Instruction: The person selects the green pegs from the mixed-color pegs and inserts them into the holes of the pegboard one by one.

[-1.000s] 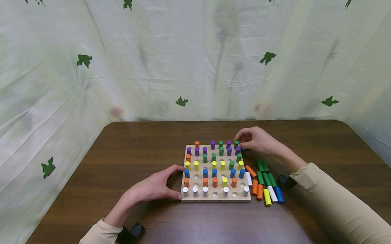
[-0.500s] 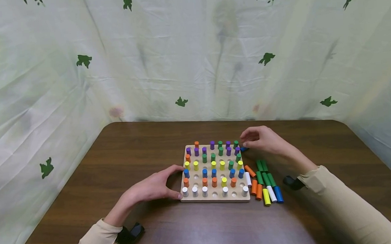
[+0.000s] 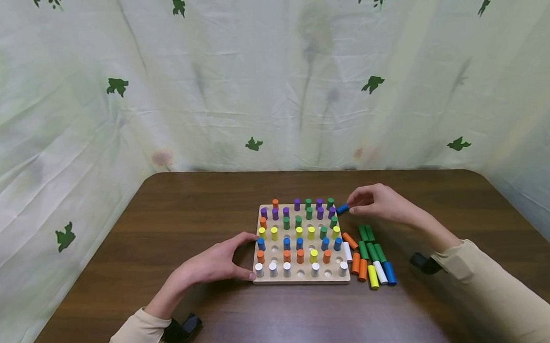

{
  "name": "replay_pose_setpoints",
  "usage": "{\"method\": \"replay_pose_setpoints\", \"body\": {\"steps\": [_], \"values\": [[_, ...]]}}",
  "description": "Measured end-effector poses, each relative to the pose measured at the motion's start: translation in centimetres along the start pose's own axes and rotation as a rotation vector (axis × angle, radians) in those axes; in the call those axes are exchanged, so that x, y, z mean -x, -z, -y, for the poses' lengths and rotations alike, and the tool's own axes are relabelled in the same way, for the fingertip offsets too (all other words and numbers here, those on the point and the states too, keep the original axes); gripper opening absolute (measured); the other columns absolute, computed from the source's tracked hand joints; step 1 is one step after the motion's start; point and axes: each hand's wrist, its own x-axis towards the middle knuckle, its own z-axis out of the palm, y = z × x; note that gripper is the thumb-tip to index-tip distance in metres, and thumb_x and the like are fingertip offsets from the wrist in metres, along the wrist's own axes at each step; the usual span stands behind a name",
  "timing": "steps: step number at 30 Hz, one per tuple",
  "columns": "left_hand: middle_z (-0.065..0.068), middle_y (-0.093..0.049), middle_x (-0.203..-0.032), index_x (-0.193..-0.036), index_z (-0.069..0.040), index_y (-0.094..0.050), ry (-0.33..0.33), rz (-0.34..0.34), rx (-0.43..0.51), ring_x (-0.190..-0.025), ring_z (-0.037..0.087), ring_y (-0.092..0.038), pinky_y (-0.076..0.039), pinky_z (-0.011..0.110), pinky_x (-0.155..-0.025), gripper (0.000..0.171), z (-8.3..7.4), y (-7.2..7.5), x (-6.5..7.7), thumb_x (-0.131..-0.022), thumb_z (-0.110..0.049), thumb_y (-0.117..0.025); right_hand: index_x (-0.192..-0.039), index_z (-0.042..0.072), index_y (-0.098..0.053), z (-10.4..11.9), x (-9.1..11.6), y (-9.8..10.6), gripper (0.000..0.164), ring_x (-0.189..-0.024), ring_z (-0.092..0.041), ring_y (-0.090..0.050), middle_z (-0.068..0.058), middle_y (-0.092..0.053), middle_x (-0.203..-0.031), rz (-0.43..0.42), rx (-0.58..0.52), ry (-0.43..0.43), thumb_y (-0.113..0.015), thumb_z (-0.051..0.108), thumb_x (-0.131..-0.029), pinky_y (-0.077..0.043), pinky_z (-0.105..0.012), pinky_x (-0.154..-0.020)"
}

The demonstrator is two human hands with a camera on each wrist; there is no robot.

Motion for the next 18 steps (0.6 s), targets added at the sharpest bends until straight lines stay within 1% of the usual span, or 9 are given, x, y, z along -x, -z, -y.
{"method": "replay_pose_setpoints", "body": {"steps": [3, 7, 12, 18], "values": [[0.009, -0.043, -0.147, -0.14, -0.021, -0.047, -0.003, 0.001, 0.002, -0.13, 0.031, -0.041, -0.029, 0.061, -0.106, 0.077, 0.0, 0.0, 0.0, -0.075, -0.034, -0.086, -0.11, 0.005, -0.068, -0.3, 0.4, 0.1, 0.025, -0.091, -0.021, -0.062, -0.002, -0.068, -0.099, 0.035, 0.005, -0.021, -0.071, 0.022, -0.092, -0.054, -0.039, -0.082], [0.009, -0.043, -0.147, -0.14, -0.02, -0.048, -0.007, -0.001, -0.001, -0.129, 0.031, -0.041, -0.03, 0.06, -0.106, 0.077, 0.0, 0.0, 0.0, -0.075, -0.034, -0.086, -0.11, 0.007, -0.069, -0.7, 1.1, 0.2, 0.025, -0.09, -0.021, -0.061, 0.0, -0.069, -0.099, 0.06, 0.033, -0.037, -0.072, 0.023, -0.092, -0.053, -0.038, -0.082], [0.009, -0.043, -0.146, -0.14, -0.021, -0.048, -0.001, -0.001, -0.006, -0.128, 0.029, -0.042, -0.031, 0.059, -0.105, 0.076, 0.0, 0.0, -0.1, -0.075, -0.034, -0.086, -0.111, 0.007, -0.069, -1.3, 1.8, 0.3, 0.025, -0.089, -0.02, -0.061, 0.001, -0.069, -0.101, 0.076, 0.066, -0.033, -0.072, 0.022, -0.091, -0.052, -0.036, -0.08], [0.009, -0.043, -0.146, -0.139, -0.022, -0.048, 0.006, 0.0, -0.005, -0.128, 0.03, -0.043, -0.031, 0.06, -0.105, 0.076, -0.1, 0.0, -0.1, -0.074, -0.034, -0.086, -0.111, 0.007, -0.069, -1.7, 2.6, 0.3, 0.027, -0.089, -0.019, -0.06, -0.001, -0.068, -0.103, 0.086, 0.078, -0.04, -0.072, 0.023, -0.091, -0.051, -0.035, -0.08]]}}
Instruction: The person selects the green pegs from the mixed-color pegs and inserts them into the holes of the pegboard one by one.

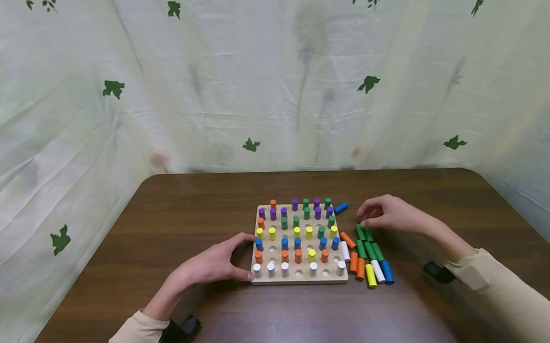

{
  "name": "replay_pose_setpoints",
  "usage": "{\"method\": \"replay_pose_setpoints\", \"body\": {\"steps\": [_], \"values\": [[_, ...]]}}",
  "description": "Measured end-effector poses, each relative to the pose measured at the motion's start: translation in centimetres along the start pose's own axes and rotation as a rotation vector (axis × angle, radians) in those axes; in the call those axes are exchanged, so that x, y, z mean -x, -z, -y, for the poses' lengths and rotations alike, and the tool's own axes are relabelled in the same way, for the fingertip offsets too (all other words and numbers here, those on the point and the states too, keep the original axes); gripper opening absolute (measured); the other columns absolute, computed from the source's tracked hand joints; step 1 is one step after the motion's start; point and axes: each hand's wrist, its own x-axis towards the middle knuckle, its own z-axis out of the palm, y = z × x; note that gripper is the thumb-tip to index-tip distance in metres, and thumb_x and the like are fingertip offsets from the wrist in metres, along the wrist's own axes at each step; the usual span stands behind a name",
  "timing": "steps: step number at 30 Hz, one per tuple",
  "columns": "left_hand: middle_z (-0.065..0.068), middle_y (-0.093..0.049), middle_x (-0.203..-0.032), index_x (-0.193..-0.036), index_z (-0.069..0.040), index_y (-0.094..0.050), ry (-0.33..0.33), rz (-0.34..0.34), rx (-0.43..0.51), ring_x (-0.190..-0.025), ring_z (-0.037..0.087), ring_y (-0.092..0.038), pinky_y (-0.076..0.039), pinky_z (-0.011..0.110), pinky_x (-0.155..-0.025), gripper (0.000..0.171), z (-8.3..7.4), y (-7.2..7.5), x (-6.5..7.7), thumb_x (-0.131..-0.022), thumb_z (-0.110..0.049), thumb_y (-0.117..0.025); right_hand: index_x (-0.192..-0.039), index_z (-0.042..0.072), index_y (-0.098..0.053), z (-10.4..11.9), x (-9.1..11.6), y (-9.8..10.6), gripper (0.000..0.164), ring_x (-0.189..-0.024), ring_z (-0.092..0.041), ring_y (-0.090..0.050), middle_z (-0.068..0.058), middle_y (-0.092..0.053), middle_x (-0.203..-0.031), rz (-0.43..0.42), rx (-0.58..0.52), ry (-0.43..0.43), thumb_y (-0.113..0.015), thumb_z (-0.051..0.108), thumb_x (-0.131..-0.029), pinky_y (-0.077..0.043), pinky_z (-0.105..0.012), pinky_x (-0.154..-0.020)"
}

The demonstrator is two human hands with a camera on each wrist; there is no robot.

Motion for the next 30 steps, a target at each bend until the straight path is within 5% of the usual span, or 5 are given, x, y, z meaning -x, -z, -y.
{"method": "replay_pose_setpoints", "body": {"steps": [30], "values": [[0.009, -0.044, -0.146, -0.141, -0.021, -0.047, -0.026, 0.005, 0.002, -0.13, 0.03, -0.042, -0.03, 0.059, -0.106, 0.077, 0.1, 0.1, 0.1, -0.075, -0.035, -0.085, -0.104, 0.007, -0.068, -0.1, 1.1, -1.4, 0.028, -0.069, -0.016, -0.052, 0.002, -0.059, -0.076, 0.012, 0.034, -0.067, -0.074, 0.03, -0.088, -0.043, -0.03, -0.061]]}}
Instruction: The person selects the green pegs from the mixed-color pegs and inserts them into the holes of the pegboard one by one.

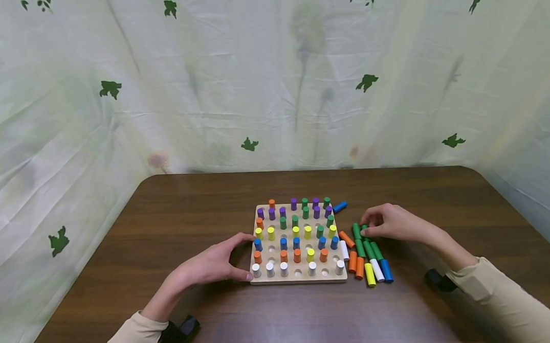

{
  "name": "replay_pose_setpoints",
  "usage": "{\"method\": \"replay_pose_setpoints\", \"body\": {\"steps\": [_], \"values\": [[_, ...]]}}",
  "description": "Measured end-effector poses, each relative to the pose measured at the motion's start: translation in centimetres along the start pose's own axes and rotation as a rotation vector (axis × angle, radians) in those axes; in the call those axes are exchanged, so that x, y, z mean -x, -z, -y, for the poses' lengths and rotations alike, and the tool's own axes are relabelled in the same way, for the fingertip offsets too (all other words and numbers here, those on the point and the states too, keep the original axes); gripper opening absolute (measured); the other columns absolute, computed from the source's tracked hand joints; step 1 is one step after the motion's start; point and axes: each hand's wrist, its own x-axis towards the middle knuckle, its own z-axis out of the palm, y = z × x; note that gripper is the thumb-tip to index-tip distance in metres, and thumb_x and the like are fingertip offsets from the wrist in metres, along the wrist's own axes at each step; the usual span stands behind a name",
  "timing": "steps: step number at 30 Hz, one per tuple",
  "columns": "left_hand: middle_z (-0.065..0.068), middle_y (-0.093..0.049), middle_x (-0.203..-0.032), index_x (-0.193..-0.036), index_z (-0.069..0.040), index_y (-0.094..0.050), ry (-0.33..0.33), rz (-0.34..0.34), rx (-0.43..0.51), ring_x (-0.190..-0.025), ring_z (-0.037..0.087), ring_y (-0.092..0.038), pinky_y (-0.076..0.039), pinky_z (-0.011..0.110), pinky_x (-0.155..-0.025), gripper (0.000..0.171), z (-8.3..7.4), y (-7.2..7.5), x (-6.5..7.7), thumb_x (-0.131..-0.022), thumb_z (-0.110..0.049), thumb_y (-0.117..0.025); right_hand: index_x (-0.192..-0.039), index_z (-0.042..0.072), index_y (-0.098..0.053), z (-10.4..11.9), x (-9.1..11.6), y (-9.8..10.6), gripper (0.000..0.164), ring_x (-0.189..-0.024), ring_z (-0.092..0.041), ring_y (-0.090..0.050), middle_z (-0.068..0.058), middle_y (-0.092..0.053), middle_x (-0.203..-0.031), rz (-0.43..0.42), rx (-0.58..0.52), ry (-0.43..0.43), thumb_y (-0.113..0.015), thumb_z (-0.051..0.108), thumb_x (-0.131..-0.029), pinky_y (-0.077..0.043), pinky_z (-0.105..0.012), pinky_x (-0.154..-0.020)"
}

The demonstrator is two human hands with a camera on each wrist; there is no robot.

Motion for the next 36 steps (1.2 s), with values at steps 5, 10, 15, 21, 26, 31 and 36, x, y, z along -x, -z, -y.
{"method": "replay_pose_setpoints", "body": {"steps": [5, 10, 15, 21, 26, 31, 36], "values": [[0.009, -0.044, -0.146, -0.141, -0.021, -0.047, -0.008, -0.001, -0.006, -0.13, 0.029, -0.042, -0.03, 0.058, -0.106, 0.077, 0.1, 0.0, 0.0, -0.075, -0.036, -0.085, -0.103, 0.007, -0.068, 0.1, -0.1, -0.1, 0.024, -0.068, -0.017, -0.052, 0.002, -0.059, -0.075, -0.008, -0.014, 0.003, -0.075, 0.025, -0.088, -0.043, -0.03, -0.06], [0.01, -0.043, -0.147, -0.141, -0.021, -0.047, -0.002, 0.0, 0.0, -0.129, 0.03, -0.042, -0.03, 0.059, -0.106, 0.078, 0.1, 0.0, 0.0, -0.075, -0.035, -0.085, -0.105, 0.009, -0.069, 0.3, 0.0, 0.2, 0.021, -0.072, -0.018, -0.054, 0.002, -0.061, -0.08, -0.023, -0.029, 0.002, -0.074, 0.021, -0.089, -0.046, -0.032, -0.063], [0.009, -0.043, -0.147, -0.141, -0.021, -0.047, 0.011, 0.001, 0.003, -0.128, 0.03, -0.042, -0.031, 0.06, -0.105, 0.078, 0.0, 0.0, 0.1, -0.075, -0.035, -0.085, -0.112, 0.008, -0.07, 0.6, 0.0, 0.7, 0.025, -0.08, -0.019, -0.056, 0.001, -0.064, -0.09, -0.057, -0.038, 0.021, -0.07, 0.022, -0.092, -0.05, -0.034, -0.07], [0.009, -0.043, -0.146, -0.141, -0.021, -0.047, 0.006, -0.001, -0.001, -0.128, 0.03, -0.043, -0.032, 0.059, -0.105, 0.077, -0.1, 0.0, 0.1, -0.075, -0.035, -0.085, -0.114, 0.008, -0.07, 1.1, -0.2, 0.8, 0.026, -0.082, -0.018, -0.058, 0.001, -0.066, -0.093, -0.115, -0.05, 0.076, -0.069, 0.023, -0.093, -0.052, -0.034, -0.073], [0.01, -0.043, -0.147, -0.141, -0.019, -0.047, -0.008, 0.003, 0.005, -0.129, 0.03, -0.042, -0.03, 0.06, -0.106, 0.077, -0.1, 0.0, 0.1, -0.075, -0.034, -0.085, -0.114, 0.009, -0.069, 1.7, -0.4, 0.7, 0.024, -0.082, -0.018, -0.061, 0.002, -0.067, -0.094, -0.162, -0.063, 0.127, -0.07, 0.02, -0.092, -0.053, -0.033, -0.072], [0.01, -0.043, -0.147, -0.14, -0.019, -0.047, 0.001, 0.002, 0.008, -0.128, 0.031, -0.042, -0.03, 0.061, -0.105, 0.077, -0.1, 0.0, 0.1, -0.075, -0.034, -0.085, -0.114, 0.009, -0.069, 2.5, -0.7, 0.7, 0.025, -0.085, -0.016, -0.063, 0.002, -0.068, -0.097, -0.208, -0.077, 0.156, -0.072, 0.016, -0.09, -0.054, -0.033, -0.075], [0.01, -0.043, -0.146, -0.14, -0.021, -0.047, 0.015, 0.0, 0.005, -0.128, 0.031, -0.043, -0.031, 0.061, -0.105, 0.077, -0.1, 0.0, 0.1, -0.075, -0.036, -0.085, -0.113, 0.009, -0.068, 3.5, -0.8, 0.6, 0.025, -0.087, -0.017, -0.064, 0.002, -0.069, -0.1, -0.237, -0.111, 0.174, -0.073, 0.015, -0.089, -0.055, -0.034, -0.076]]}}
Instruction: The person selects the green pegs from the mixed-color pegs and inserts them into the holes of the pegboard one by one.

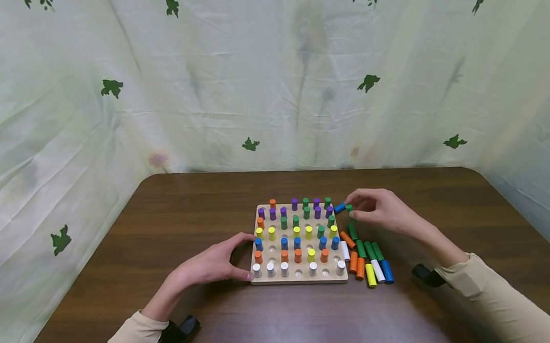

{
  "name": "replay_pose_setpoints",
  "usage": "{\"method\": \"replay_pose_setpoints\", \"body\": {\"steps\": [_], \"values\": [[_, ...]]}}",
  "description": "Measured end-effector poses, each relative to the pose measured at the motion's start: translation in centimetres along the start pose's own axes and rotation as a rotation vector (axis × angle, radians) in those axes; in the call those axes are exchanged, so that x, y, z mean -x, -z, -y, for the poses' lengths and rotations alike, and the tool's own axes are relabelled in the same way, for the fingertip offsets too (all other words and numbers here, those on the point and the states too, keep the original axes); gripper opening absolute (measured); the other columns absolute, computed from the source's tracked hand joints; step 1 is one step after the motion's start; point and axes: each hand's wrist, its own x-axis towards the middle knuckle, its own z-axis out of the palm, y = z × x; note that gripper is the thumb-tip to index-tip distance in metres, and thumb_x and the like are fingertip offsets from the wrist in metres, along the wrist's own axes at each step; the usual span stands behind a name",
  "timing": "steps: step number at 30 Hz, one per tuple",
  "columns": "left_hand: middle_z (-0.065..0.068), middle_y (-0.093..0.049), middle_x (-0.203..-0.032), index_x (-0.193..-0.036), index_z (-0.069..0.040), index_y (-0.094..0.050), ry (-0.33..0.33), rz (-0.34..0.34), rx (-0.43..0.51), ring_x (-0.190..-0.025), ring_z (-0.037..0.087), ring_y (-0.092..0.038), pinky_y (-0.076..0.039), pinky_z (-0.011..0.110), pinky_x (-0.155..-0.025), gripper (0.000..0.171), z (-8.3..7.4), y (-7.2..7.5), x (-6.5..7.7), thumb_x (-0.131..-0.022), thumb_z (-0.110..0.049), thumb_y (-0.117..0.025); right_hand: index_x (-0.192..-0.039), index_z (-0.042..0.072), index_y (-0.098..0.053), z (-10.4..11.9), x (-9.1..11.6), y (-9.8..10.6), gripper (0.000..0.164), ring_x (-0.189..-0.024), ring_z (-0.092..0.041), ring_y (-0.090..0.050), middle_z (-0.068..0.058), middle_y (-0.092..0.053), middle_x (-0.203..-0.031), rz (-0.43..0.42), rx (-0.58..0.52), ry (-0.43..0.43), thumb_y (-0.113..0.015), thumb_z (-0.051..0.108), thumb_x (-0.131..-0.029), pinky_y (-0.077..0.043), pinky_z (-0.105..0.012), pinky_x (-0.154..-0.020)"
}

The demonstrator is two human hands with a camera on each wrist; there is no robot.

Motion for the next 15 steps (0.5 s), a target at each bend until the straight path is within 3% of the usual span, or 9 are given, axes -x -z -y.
{"method": "replay_pose_setpoints", "body": {"steps": [15], "values": [[0.009, -0.044, -0.146, -0.14, -0.021, -0.047, 0.005, -0.001, 0.002, -0.128, 0.03, -0.043, -0.031, 0.06, -0.105, 0.076, -0.1, 0.0, 0.0, -0.075, -0.034, -0.085, -0.106, 0.014, -0.068, 1.6, -1.0, -0.2, 0.017, -0.091, -0.016, -0.063, 0.002, -0.067, -0.1, -0.04, -0.062, 0.03, -0.072, 0.014, -0.089, -0.053, -0.037, -0.086]]}}
